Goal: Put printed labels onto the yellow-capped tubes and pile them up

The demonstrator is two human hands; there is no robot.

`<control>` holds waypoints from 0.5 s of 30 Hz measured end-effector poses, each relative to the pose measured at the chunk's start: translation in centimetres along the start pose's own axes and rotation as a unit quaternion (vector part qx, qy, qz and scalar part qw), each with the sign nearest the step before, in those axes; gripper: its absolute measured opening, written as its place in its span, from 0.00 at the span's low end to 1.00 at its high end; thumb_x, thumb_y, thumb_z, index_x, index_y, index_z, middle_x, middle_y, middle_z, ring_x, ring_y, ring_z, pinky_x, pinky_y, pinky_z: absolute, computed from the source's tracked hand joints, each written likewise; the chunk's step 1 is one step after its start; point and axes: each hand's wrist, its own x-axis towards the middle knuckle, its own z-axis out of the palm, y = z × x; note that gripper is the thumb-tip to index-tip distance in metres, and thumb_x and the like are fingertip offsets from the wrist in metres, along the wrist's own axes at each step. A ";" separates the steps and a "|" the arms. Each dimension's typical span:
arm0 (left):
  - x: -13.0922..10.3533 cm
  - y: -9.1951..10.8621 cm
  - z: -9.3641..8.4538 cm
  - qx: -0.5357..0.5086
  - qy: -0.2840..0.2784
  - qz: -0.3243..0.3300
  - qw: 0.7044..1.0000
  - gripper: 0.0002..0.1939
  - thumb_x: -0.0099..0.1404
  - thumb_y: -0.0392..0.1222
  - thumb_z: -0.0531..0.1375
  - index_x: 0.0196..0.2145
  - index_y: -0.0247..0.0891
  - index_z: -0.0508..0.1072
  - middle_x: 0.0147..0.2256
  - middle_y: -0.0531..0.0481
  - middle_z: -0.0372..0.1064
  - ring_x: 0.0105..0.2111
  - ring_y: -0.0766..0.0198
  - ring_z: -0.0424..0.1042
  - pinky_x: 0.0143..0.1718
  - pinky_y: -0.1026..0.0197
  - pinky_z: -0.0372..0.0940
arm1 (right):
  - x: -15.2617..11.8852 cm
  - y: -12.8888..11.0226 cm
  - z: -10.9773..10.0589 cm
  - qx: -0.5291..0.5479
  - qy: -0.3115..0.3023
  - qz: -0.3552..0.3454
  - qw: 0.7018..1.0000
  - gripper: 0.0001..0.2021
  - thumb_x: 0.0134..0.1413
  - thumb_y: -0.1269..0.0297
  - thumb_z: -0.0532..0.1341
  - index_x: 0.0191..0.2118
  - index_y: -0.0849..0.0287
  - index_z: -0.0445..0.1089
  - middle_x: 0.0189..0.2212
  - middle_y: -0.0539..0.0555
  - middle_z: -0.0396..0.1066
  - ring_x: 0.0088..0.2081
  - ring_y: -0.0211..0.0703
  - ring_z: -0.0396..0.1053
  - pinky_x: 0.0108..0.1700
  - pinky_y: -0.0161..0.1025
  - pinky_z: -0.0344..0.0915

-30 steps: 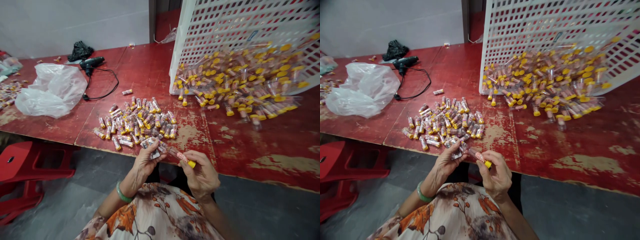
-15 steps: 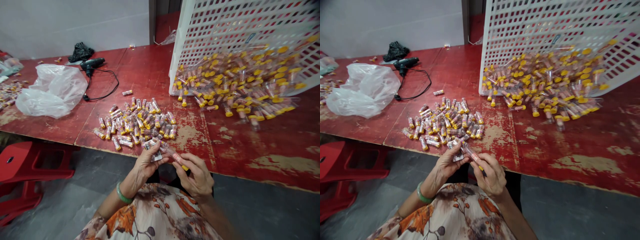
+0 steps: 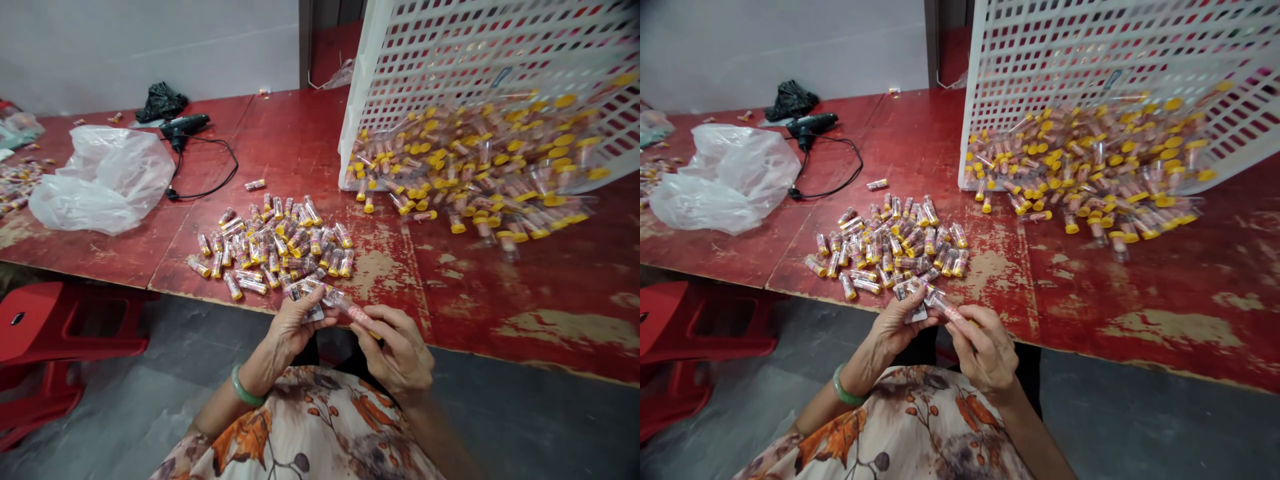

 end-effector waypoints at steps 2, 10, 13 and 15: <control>-0.1 0.1 0.0 -0.001 -0.005 -0.006 1.000 0.11 0.50 0.39 0.69 0.30 0.30 0.74 0.26 0.46 0.74 0.23 0.62 0.75 0.24 0.64 0.72 | -0.2 0.1 0.2 0.038 0.014 0.048 0.998 0.17 0.48 0.76 0.64 0.45 0.56 0.68 0.40 0.55 0.72 0.40 0.44 0.72 0.39 0.44 0.74; 0.0 0.1 0.0 -0.003 0.025 -0.009 1.000 0.11 0.49 0.32 0.68 0.32 0.32 0.75 0.30 0.47 0.75 0.26 0.62 0.74 0.25 0.62 0.73 | -1.0 0.2 0.0 0.168 0.052 0.250 0.952 0.09 0.51 0.73 0.63 0.39 0.59 0.70 0.38 0.56 0.70 0.32 0.41 0.72 0.24 0.36 0.71; 0.0 -0.1 0.2 0.002 0.029 0.026 0.999 0.13 0.47 0.33 0.70 0.32 0.32 0.75 0.30 0.48 0.75 0.27 0.63 0.74 0.26 0.61 0.73 | -1.1 0.2 -0.6 0.164 0.056 0.242 0.955 0.09 0.50 0.74 0.63 0.39 0.59 0.70 0.38 0.56 0.70 0.35 0.43 0.72 0.25 0.36 0.71; -0.1 -0.2 0.3 0.006 0.028 0.041 0.999 0.14 0.46 0.34 0.70 0.33 0.32 0.75 0.30 0.48 0.75 0.26 0.63 0.74 0.26 0.61 0.73 | -1.1 0.1 -1.0 0.155 0.047 0.239 0.958 0.09 0.50 0.73 0.63 0.39 0.59 0.70 0.38 0.56 0.70 0.36 0.44 0.72 0.27 0.38 0.72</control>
